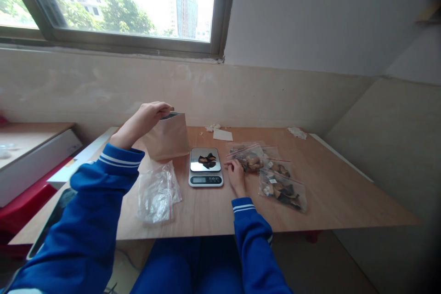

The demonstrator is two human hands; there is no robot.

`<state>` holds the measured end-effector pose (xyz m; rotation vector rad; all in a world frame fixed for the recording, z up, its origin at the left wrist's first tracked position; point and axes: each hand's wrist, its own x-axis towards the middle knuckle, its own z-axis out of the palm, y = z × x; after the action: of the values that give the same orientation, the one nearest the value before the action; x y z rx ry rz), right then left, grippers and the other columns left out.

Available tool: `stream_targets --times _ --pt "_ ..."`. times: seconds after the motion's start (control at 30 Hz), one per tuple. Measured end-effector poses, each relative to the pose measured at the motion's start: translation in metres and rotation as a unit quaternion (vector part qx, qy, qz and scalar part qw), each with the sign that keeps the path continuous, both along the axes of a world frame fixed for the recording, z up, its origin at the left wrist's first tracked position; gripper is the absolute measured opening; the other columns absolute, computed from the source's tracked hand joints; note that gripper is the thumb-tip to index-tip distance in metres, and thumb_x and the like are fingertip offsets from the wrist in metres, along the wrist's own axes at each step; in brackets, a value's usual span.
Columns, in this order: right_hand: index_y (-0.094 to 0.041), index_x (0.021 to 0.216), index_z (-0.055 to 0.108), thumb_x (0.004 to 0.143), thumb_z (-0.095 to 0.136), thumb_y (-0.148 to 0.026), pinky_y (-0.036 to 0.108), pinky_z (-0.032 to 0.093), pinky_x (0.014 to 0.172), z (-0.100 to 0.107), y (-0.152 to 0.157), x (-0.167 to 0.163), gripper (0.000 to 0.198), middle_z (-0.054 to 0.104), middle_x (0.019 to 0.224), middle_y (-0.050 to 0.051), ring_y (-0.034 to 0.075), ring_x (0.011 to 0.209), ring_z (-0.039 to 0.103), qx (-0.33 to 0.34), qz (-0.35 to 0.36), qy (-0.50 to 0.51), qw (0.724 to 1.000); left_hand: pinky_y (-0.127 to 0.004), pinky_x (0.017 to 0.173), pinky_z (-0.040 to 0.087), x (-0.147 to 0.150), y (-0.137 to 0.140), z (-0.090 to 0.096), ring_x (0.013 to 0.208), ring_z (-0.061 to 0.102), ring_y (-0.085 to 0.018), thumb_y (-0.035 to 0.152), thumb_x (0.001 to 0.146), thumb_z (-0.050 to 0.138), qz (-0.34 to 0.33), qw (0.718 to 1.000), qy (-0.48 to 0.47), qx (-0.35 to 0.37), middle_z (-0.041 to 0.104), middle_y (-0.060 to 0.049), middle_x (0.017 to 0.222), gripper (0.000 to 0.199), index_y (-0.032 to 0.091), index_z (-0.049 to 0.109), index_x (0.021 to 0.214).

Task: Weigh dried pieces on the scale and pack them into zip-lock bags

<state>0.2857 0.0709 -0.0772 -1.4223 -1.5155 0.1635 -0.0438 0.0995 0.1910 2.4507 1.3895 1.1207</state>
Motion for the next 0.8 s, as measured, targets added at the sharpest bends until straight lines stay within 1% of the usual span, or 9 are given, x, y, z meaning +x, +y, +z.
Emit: stream_targets --times 0.07,0.1,0.17,0.23,0.4,0.47,0.53,0.67,0.8 --pt "-0.02 0.075 0.064 0.08 0.038 -0.011 0.036 0.045 0.083 0.0 0.0 0.0 0.028 0.065 0.082 0.008 0.023 0.084 0.059 0.0 -0.001 0.002 1.0 -0.033 0.092 0.046 0.008 -0.007 0.001 0.098 0.062 -0.02 0.033 0.089 0.048 -0.015 0.999 -0.003 0.04 0.069 -0.006 0.109 0.03 0.018 0.065 0.108" --pt "-0.02 0.075 0.064 0.08 0.038 -0.011 0.036 0.045 0.084 -0.001 0.0 0.0 0.028 0.065 0.082 0.008 0.023 0.085 0.059 0.0 0.0 0.003 1.0 -0.032 0.091 0.046 0.013 -0.009 -0.003 0.099 0.062 -0.02 0.034 0.089 0.048 -0.028 0.998 -0.009 0.049 0.068 -0.006 0.111 0.031 0.018 0.065 0.109" --pt "-0.02 0.076 0.064 0.08 0.038 -0.011 0.036 0.046 0.084 0.0 0.0 0.0 0.028 0.065 0.083 0.008 0.023 0.085 0.059 0.002 0.002 0.004 1.0 -0.03 0.087 0.048 0.026 -0.01 -0.018 0.096 0.062 -0.02 0.038 0.087 0.05 -0.058 0.997 -0.023 0.034 0.067 -0.007 0.109 0.03 0.018 0.066 0.103" --pt "-0.019 0.077 0.065 0.08 0.037 -0.012 0.036 0.046 0.082 0.0 0.0 0.001 0.029 0.065 0.085 0.009 0.023 0.085 0.06 0.003 0.003 0.008 1.0 -0.029 0.083 0.049 0.041 -0.009 -0.044 0.092 0.062 -0.019 0.039 0.085 0.051 -0.081 0.996 -0.022 -0.012 0.066 -0.009 0.107 0.03 0.017 0.067 0.099" --pt "-0.019 0.078 0.065 0.082 0.036 -0.013 0.036 0.046 0.083 0.0 0.0 0.002 0.03 0.065 0.085 0.009 0.023 0.085 0.06 0.005 0.006 0.015 1.0 -0.028 0.068 0.048 0.073 -0.006 -0.12 0.075 0.062 -0.019 0.041 0.081 0.055 -0.086 0.978 -0.01 -0.188 0.067 -0.005 0.081 0.028 0.016 0.068 0.085" --pt "-0.019 0.077 0.065 0.081 0.037 -0.013 0.035 0.046 0.083 0.0 0.0 0.002 0.029 0.065 0.084 0.009 0.023 0.085 0.06 0.007 0.009 0.018 1.0 -0.027 0.064 0.046 0.084 -0.005 -0.144 0.072 0.061 -0.018 0.04 0.081 0.055 -0.069 0.976 -0.015 -0.204 0.066 -0.004 0.076 0.028 0.015 0.067 0.081" --pt "-0.018 0.076 0.065 0.081 0.037 -0.014 0.035 0.046 0.082 0.001 0.0 0.002 0.028 0.065 0.084 0.009 0.022 0.084 0.06 0.006 0.011 0.021 1.0 -0.026 0.062 0.045 0.094 -0.005 -0.162 0.069 0.06 -0.018 0.038 0.081 0.055 -0.056 0.978 -0.018 -0.202 0.066 -0.004 0.074 0.027 0.014 0.067 0.079" --pt "-0.019 0.076 0.065 0.081 0.037 -0.013 0.035 0.045 0.082 0.001 -0.001 0.002 0.028 0.065 0.084 0.009 0.022 0.083 0.06 0.006 0.012 0.027 1.0 -0.024 0.062 0.044 0.108 0.0 -0.181 0.066 0.059 -0.016 0.034 0.082 0.055 -0.042 0.981 -0.018 -0.191 0.065 -0.004 0.071 0.025 0.014 0.068 0.078" --pt "-0.019 0.076 0.065 0.081 0.038 -0.013 0.034 0.045 0.083 0.001 -0.001 0.002 0.028 0.065 0.084 0.009 0.022 0.084 0.06 0.009 0.015 0.031 0.999 -0.025 0.068 0.046 0.107 0.008 -0.184 0.075 0.061 -0.017 0.034 0.085 0.053 -0.026 0.986 -0.016 -0.165 0.066 -0.006 0.083 0.027 0.014 0.07 0.087"
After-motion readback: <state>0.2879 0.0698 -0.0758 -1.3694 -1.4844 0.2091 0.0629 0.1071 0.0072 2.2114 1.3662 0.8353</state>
